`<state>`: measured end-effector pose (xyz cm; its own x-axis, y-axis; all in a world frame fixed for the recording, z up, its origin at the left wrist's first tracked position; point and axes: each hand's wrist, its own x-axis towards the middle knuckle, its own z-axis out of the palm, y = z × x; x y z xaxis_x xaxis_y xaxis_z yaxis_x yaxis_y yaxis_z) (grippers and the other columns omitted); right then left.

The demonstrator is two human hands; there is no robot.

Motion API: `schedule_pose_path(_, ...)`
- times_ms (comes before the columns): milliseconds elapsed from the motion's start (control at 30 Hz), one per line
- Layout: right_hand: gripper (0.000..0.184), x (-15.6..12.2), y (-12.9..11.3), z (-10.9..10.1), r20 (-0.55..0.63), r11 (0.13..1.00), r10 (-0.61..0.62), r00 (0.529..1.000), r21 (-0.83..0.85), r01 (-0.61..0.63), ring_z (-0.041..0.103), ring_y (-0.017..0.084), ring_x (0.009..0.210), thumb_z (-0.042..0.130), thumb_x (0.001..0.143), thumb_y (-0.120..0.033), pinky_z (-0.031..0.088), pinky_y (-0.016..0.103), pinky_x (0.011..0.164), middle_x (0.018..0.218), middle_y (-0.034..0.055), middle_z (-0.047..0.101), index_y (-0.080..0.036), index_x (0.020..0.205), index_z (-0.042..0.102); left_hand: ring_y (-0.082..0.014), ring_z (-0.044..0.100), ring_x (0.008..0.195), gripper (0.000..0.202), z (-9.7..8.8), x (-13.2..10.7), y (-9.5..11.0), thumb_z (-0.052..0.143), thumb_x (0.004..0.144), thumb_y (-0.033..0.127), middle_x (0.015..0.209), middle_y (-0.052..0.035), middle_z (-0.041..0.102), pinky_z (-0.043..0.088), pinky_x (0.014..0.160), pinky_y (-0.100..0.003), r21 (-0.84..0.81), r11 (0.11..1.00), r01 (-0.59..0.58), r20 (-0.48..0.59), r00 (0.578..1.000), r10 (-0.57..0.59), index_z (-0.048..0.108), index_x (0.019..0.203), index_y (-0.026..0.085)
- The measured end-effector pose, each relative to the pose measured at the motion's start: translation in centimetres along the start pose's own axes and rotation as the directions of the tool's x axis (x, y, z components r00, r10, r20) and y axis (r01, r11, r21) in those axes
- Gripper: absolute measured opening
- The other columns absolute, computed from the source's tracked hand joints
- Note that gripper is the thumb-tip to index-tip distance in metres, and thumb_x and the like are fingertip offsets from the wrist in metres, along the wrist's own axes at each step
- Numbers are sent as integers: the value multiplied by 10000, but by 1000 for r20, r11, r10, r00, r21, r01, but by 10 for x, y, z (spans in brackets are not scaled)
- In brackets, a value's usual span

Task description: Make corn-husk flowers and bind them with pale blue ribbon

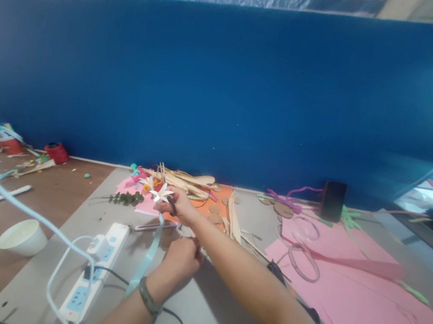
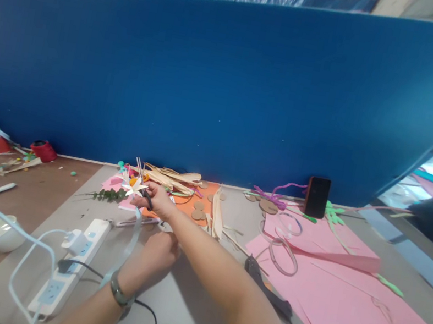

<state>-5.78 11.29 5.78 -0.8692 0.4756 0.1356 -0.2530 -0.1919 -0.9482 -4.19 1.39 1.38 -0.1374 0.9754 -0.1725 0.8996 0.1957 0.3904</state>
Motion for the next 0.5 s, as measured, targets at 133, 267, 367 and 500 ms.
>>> schedule_pose_path(133, 476, -3, -4, 1, -3, 1000, -16, 1000, -5, 16, 558, 91, 550, 886, 449, -291, 467, 219, 565, 616, -70, 538, -171, 755, 541, -234, 660, 865, 236, -2, -1, 2, 472, 825, 206, 950, -111, 704, 454, 728, -305, 6, 1000, 14, 6, 1000, -14, 634, 995, 174)
schedule_pose_path(267, 480, -8, -10, 5, -6, 999, -26, 1000, -19, 26, 592, 116, 585, 877, 480, -332, 496, 236, 586, 639, -53, 564, -177, 818, 574, -246, 653, 885, 240, -3, -3, 3, 443, 850, 230, 962, -120, 696, 458, 740, -324, 17, 1000, 19, 2, 1000, -19, 631, 986, 171)
schedule_pose_path(367, 480, -12, -17, 11, -3, 997, -59, 998, -40, 59, 602, 127, 610, 865, 500, -367, 500, 248, 593, 675, -34, 594, -171, 840, 587, -268, 653, 878, 260, -2, -2, 3, 429, 855, 249, 939, -131, 695, 466, 741, -346, 27, 999, 40, 17, 999, -40, 643, 968, 155)
schedule_pose_path(500, 471, -18, -21, 20, -34, 969, -200, 979, -153, 193, 578, 116, 607, 877, 470, -336, 478, 241, 586, 710, -12, 617, -153, 815, 614, -303, 653, 887, 312, 0, 4, 5, 423, 850, 256, 962, -172, 694, 471, 766, -389, 20, 997, 68, 47, 997, -69, 657, 1006, 121)
